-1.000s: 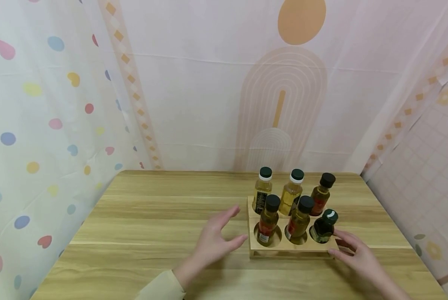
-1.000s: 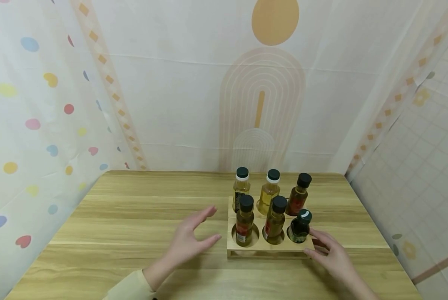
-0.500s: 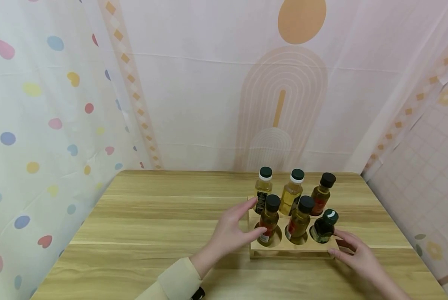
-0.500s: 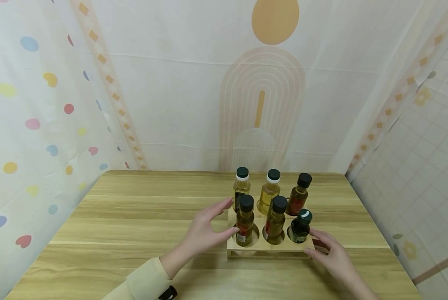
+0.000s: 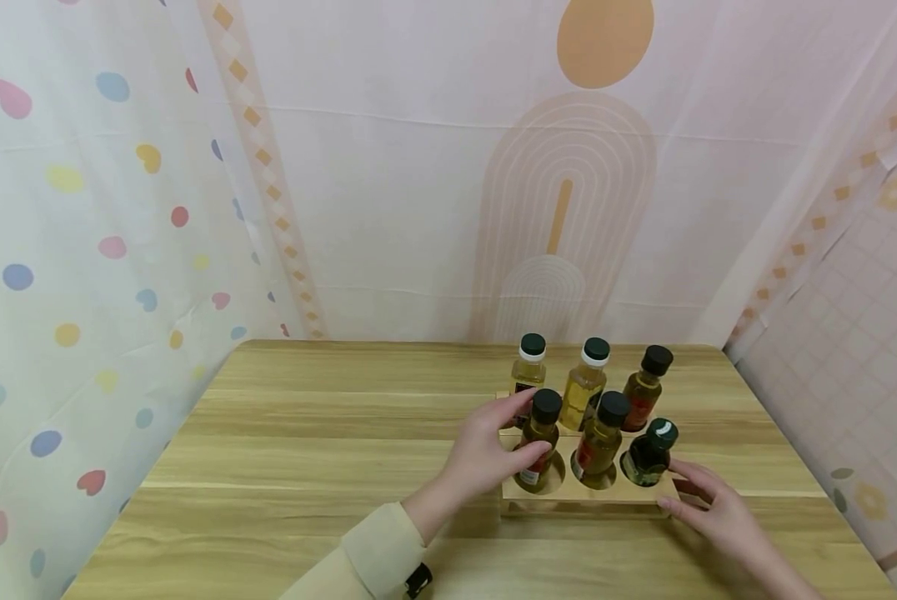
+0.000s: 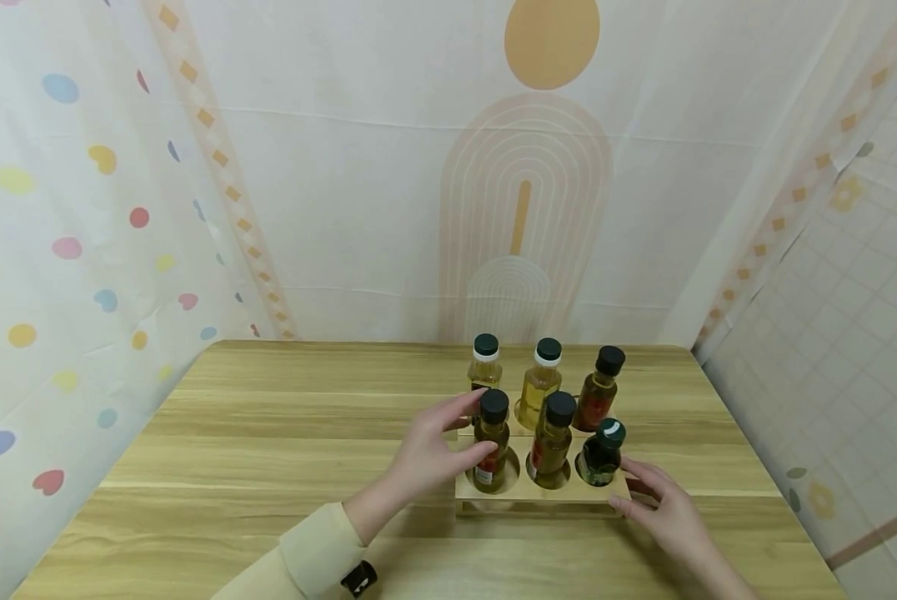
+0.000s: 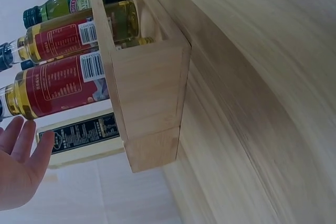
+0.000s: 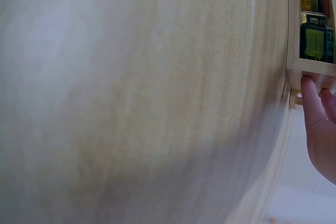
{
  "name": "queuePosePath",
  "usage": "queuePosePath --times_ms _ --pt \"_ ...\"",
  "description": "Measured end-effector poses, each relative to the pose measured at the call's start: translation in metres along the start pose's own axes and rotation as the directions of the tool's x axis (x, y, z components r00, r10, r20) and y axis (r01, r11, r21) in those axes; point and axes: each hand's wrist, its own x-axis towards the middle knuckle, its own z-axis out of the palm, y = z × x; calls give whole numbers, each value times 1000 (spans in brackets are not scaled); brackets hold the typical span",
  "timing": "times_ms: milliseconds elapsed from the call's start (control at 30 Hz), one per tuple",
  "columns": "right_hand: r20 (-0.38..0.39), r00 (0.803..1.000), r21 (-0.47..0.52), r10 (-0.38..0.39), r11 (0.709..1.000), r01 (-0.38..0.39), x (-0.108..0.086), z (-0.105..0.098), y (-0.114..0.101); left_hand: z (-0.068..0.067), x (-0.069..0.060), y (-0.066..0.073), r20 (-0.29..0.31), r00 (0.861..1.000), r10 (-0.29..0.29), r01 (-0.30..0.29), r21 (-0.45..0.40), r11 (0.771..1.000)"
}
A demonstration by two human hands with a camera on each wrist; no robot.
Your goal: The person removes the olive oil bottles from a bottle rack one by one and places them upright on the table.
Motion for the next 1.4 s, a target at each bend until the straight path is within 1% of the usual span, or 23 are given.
queuePosePath --times_ms 167,400,500,700,800,867,967,1067,1133,1233,1400 --pt "3 1000 -3 3 1000 -3 -1 0 0 5 4 1 -23 1000 -10 9 -37 999" --pt "6 1000 -11 1 1000 -1 0 0 0 6 10 5 -21 996 -83 81 -106 991" --pt "4 1000 -16 10 1000 -10 0 0 0 5 12 7 -18 994 -104 101 -116 988" --pt "10 1000 -24 18 1000 -18 -1 0 0 3 14 9 -8 993 -120 118 -113 987" --pt "8 1000 -18 21 1000 -21 0 0 0 1 14 10 -14 992 -122 119 -152 981" --pt "10 1000 -9 15 1000 -14 0 -1 0 -3 15 13 -26 993 -117 110 -192 975" --pt "4 1000 -4 4 1000 -4 1 -1 1 -13 18 18 -58 995 -79 63 -235 970" --pt "1 1000 -16 3 1000 -3 1 -1 0 -24 21 23 -96 995 -35 11 -250 968" --pt "7 1000 -23 12 1000 -12 2 -2 0 -32 22 26 -118 993 -22 -9 -250 968" --pt "41 998 -17 50 999 -49 2 -4 -2 -42 22 26 -147 989 -12 -23 -238 971" --pt "96 988 19 117 993 -120 4 -7 -1 -57 20 21 -188 982 -16 -18 -176 984"
